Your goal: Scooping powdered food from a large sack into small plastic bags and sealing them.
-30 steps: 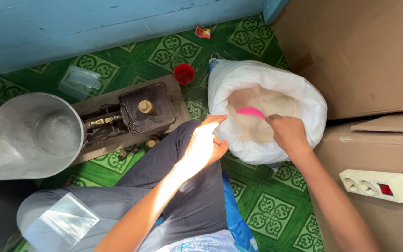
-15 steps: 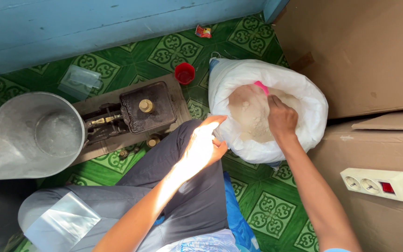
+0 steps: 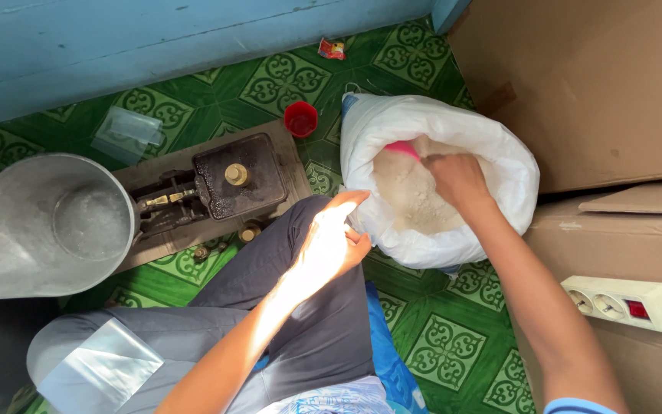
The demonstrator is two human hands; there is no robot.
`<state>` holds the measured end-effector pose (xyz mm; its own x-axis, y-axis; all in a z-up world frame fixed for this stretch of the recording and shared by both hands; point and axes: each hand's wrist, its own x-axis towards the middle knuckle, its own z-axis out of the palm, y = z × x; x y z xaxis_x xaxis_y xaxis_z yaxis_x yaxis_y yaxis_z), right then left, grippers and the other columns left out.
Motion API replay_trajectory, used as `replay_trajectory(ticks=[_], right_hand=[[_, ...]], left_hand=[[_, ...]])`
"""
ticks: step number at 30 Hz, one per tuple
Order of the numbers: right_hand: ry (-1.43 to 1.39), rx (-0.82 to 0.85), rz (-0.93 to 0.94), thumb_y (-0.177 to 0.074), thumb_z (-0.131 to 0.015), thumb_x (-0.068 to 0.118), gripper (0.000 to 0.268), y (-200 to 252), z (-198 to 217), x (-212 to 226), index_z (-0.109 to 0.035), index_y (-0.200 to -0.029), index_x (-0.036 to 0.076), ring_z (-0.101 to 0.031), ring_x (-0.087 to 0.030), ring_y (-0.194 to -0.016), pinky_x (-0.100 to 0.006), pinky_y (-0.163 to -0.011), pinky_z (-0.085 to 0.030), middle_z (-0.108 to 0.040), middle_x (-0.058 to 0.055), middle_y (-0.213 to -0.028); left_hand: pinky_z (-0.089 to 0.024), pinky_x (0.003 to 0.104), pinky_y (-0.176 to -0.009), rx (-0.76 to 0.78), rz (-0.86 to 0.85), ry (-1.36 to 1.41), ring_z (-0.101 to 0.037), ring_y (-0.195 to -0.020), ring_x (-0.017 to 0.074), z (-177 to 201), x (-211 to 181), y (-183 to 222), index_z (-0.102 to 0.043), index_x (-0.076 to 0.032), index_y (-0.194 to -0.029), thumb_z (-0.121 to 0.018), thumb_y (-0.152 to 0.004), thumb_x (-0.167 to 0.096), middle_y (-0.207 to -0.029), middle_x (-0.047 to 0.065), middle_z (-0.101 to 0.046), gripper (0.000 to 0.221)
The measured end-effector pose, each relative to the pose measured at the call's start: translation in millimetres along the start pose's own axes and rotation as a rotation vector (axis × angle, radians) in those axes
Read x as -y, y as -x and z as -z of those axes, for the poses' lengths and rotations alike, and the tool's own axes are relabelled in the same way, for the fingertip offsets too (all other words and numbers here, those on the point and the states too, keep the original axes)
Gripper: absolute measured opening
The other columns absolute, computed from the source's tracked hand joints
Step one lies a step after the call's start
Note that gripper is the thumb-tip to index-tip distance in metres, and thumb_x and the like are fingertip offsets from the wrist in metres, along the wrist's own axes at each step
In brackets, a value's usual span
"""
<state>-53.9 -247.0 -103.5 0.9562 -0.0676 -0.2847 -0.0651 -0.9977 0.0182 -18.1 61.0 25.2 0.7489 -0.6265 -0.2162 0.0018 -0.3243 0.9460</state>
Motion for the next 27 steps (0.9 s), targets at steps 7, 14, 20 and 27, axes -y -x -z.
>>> replay_trajectory(ticks=[7,14,20,27], right_hand=[[0.014,0.038,-0.078,-0.081,-0.057,0.001,0.044,54,24,11,-0.072,-0.114,0.025,-0.072,-0.027,-0.094,-0.043,-0.078,-0.058,-0.073,0.006,-0.112],[-0.19,-0.084,-0.334,-0.087,-0.055,0.006,0.04,115,51,30,-0.072,-0.118,0.024,-0.071,-0.028,-0.092,-0.042,-0.075,-0.057,-0.072,0.005,-0.113],[-0.633,-0.189,-0.705,-0.089,-0.061,0.016,0.033,140,76,50,-0.073,-0.119,0.015,-0.068,-0.039,-0.091,-0.049,-0.076,-0.054,-0.073,-0.011,-0.104],[-0.705,-0.04,-0.763,-0.08,-0.066,0.025,0.033,147,52,58,-0.077,-0.111,0.024,-0.071,-0.033,-0.088,-0.043,-0.076,-0.056,-0.076,-0.007,-0.092]], left_hand=[[-0.059,0.037,-0.066,0.011,0.009,0.006,-0.073,-0.065,0.0262,5,-4,2,-0.06,-0.004,-0.129,-0.062,-0.069,0.0,-0.124,0.014,-0.063,0.06],[-0.058,0.036,-0.066,-0.007,-0.073,-0.03,-0.071,-0.065,0.0293,3,1,-3,-0.06,-0.004,-0.129,-0.064,-0.066,0.0,-0.122,0.019,-0.063,0.063],[-0.057,0.03,-0.061,-0.017,-0.061,0.009,-0.069,-0.058,0.0202,1,0,-6,-0.062,-0.003,-0.127,-0.064,-0.065,0.001,-0.121,0.017,-0.064,0.062],[-0.058,0.03,-0.062,-0.025,-0.047,0.017,-0.068,-0.055,0.0177,-2,-3,-4,-0.062,-0.003,-0.127,-0.065,-0.065,0.0,-0.12,0.016,-0.065,0.061]])
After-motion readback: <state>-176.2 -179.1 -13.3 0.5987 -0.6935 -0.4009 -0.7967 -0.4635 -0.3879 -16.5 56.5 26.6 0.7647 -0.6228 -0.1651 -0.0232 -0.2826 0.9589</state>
